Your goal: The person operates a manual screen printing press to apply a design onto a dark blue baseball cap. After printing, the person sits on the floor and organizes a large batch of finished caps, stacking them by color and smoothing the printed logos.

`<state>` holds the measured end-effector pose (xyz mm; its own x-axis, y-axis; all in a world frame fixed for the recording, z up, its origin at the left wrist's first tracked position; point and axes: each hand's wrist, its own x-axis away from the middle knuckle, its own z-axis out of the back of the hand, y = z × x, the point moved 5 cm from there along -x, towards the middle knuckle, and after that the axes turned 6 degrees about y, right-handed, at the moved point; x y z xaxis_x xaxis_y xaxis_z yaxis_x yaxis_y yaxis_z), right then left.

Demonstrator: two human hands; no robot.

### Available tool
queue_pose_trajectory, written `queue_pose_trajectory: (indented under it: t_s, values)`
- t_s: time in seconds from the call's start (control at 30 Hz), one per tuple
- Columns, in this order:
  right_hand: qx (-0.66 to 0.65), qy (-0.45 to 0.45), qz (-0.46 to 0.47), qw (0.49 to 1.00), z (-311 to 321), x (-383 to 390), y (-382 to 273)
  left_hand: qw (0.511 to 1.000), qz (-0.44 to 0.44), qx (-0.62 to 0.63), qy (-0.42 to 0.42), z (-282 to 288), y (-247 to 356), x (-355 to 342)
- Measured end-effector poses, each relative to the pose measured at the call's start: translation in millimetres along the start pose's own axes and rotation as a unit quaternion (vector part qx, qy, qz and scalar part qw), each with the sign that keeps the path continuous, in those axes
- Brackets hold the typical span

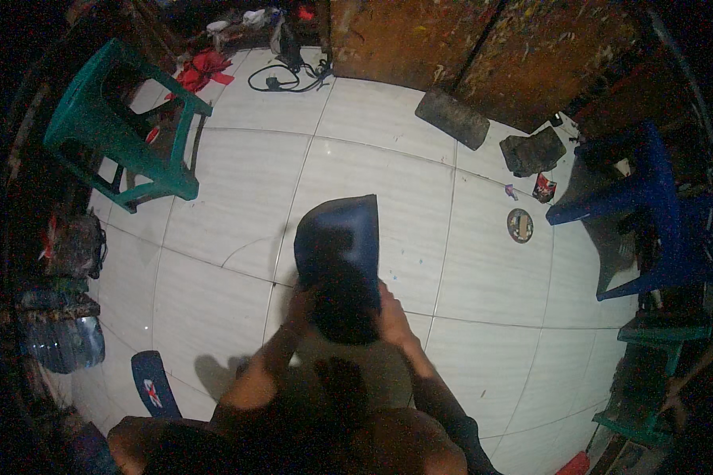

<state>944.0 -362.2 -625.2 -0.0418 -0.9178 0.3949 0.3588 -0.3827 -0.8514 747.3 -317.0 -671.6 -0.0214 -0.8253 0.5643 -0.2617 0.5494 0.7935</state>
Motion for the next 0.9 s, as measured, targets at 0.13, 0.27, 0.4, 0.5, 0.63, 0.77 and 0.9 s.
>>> queue_pose_trajectory:
  t_s: [0.13,0.27,0.4,0.5,0.63,0.77,0.9]
  values:
    - [0.172,-0.042,0.052,0.983,-24,11,-53,0.999,-0.002,-0.003,0.042,-39,4,10]
    - [0.134,-0.03,0.139,0.981,-50,36,-45,0.998,-0.036,-0.018,0.048,-8,-21,-15]
    - [-0.169,0.021,0.022,0.985,-19,27,-11,0.997,-0.025,-0.039,0.061,-5,2,4]
    - [-0.296,-0.009,0.046,0.954,-12,-9,-23,0.993,-0.11,-0.048,0.011,-30,38,30]
    - [-0.065,-0.013,0.156,0.986,17,-30,-95,0.948,-0.281,-0.146,-0.019,-55,130,45]
    - [0.086,-0.044,0.169,0.981,26,-46,-120,0.941,-0.325,-0.092,-0.02,-69,153,51]
    - [0.311,-0.037,0.237,0.92,51,-40,-109,0.852,-0.455,-0.256,0.035,-59,100,28]
